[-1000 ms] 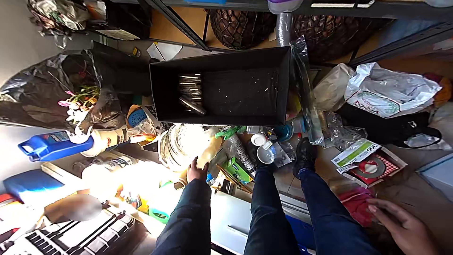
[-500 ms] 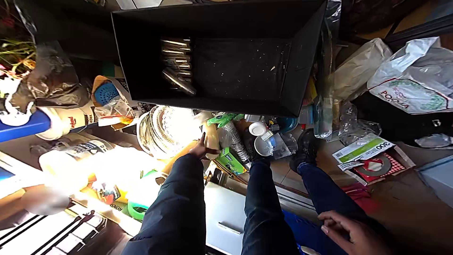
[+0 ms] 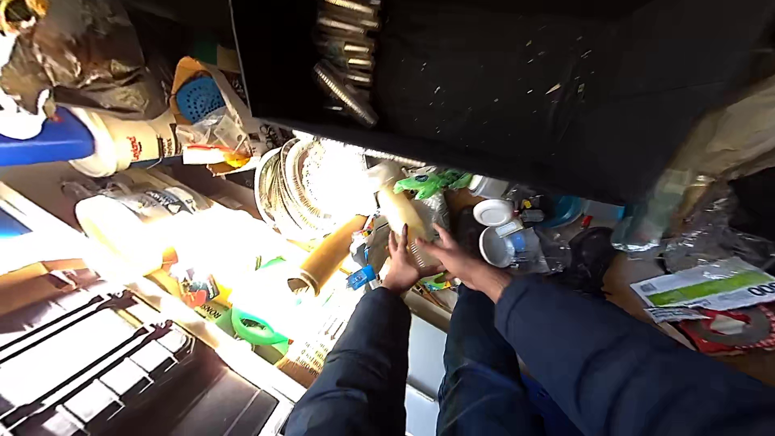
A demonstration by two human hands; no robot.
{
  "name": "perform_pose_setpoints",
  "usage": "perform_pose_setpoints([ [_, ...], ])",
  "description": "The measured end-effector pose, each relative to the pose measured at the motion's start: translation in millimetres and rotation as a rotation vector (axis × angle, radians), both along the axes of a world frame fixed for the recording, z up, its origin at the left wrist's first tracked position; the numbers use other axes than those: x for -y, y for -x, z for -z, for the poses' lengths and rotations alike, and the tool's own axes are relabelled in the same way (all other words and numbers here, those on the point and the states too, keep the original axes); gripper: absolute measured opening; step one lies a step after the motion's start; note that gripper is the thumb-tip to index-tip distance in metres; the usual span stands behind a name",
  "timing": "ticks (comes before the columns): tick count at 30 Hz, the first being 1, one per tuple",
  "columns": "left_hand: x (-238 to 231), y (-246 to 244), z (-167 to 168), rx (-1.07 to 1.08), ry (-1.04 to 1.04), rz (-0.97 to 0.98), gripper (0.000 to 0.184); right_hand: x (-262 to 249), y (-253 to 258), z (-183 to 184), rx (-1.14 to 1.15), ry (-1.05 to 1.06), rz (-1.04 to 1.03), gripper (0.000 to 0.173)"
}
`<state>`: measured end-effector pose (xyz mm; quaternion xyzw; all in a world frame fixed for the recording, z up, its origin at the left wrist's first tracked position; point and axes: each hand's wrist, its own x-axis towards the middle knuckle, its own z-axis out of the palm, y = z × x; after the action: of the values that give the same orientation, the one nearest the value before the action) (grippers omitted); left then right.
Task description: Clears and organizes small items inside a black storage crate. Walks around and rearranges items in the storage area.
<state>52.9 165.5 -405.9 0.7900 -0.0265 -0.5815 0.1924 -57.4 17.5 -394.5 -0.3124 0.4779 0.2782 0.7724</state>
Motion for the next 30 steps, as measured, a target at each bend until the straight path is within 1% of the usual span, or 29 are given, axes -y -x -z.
perform_pose_setpoints([
  [1, -2, -4, -2, -0.102, 0.060, -0.065, 0.138, -13, -16, 16, -0.057, 0.030, -0.020, 0.101],
  [2, -7, -12, 0, -0.207, 0.147, -0.137, 0.123, -25, -22, 31, -0.102, 0.088, -0.030, 0.101],
  [3, -13, -20, 5, -0.278, 0.215, -0.202, 0.103, -34, -21, 44, -0.130, 0.165, -0.041, 0.098],
  [4, -17, -31, 12, -0.306, 0.230, -0.268, 0.080, -39, -12, 57, -0.130, 0.233, -0.053, 0.095],
  [5, -20, -44, 21, -0.295, 0.197, -0.295, 0.067, -38, -1, 67, -0.107, 0.264, -0.061, 0.092],
  [6, -23, -55, 35, -0.238, 0.128, -0.313, 0.057, -33, 12, 74, -0.072, 0.266, -0.064, 0.088],
  [7, -23, -63, 51, -0.148, 0.044, -0.301, 0.051, -26, 24, 75, -0.035, 0.243, -0.069, 0.083],
  [8, -20, -72, 70, -0.064, -0.012, -0.237, 0.050, -17, 33, 73, -0.005, 0.226, -0.082, 0.078],
  [9, -17, -81, 92, 0.023, -0.048, -0.144, 0.058, -12, 42, 80, 0.006, 0.235, -0.107, 0.074],
  [11, -6, -95, 130, 0.156, -0.122, -0.004, 0.085, -12, 59, 101, -0.002, 0.269, -0.197, 0.072],
  [12, 2, -103, 144, 0.202, -0.170, 0.042, 0.098, -13, 65, 111, -0.003, 0.287, -0.239, 0.074],
  [14, 5, -122, 170, 0.221, -0.271, 0.021, 0.120, -17, 75, 127, 0.017, 0.306, -0.266, 0.078],
  [15, 4, -129, 181, 0.187, -0.308, -0.037, 0.124, -19, 77, 130, 0.033, 0.311, -0.259, 0.078],
  [16, 3, -135, 186, 0.127, -0.322, -0.093, 0.122, -21, 78, 131, 0.044, 0.316, -0.246, 0.076],
  [17, 3, -139, 185, 0.076, -0.322, -0.135, 0.116, -22, 79, 130, 0.050, 0.321, -0.232, 0.073],
  [19, 3, -137, 171, 0.076, -0.312, -0.104, 0.097, -25, 86, 124, 0.058, 0.315, -0.223, 0.069],
  [21, 7, -129, 140, 0.195, -0.321, 0.069, 0.086, -21, 100, 111, 0.065, 0.312, -0.241, 0.069],
  [23, 21, -111, 82, 0.257, -0.363, 0.262, 0.078, -3, 123, 79, 0.094, 0.281, -0.271, 0.072],
  [24, 27, -98, 53, 0.270, -0.365, 0.321, 0.073, 11, 137, 59, 0.119, 0.268, -0.318, 0.078],
  [26, 35, -64, -2, 0.258, -0.252, 0.329, 0.059, 36, 176, 24, 0.184, 0.321, -0.449, 0.097],
  [27, 41, -43, -28, 0.222, -0.158, 0.293, 0.052, 49, 198, 8, 0.203, 0.373, -0.512, 0.102],
  [28, 46, -19, -48, 0.196, -0.060, 0.261, 0.048, 62, 221, -8, 0.199, 0.427, -0.558, 0.104],
  [29, 52, 5, -59, 0.180, 0.012, 0.227, 0.046, 75, 245, -23, 0.181, 0.483, -0.583, 0.104],
  [30, 59, 30, -64, 0.153, 0.058, 0.200, 0.049, 89, 269, -39, 0.157, 0.534, -0.600, 0.105],
])
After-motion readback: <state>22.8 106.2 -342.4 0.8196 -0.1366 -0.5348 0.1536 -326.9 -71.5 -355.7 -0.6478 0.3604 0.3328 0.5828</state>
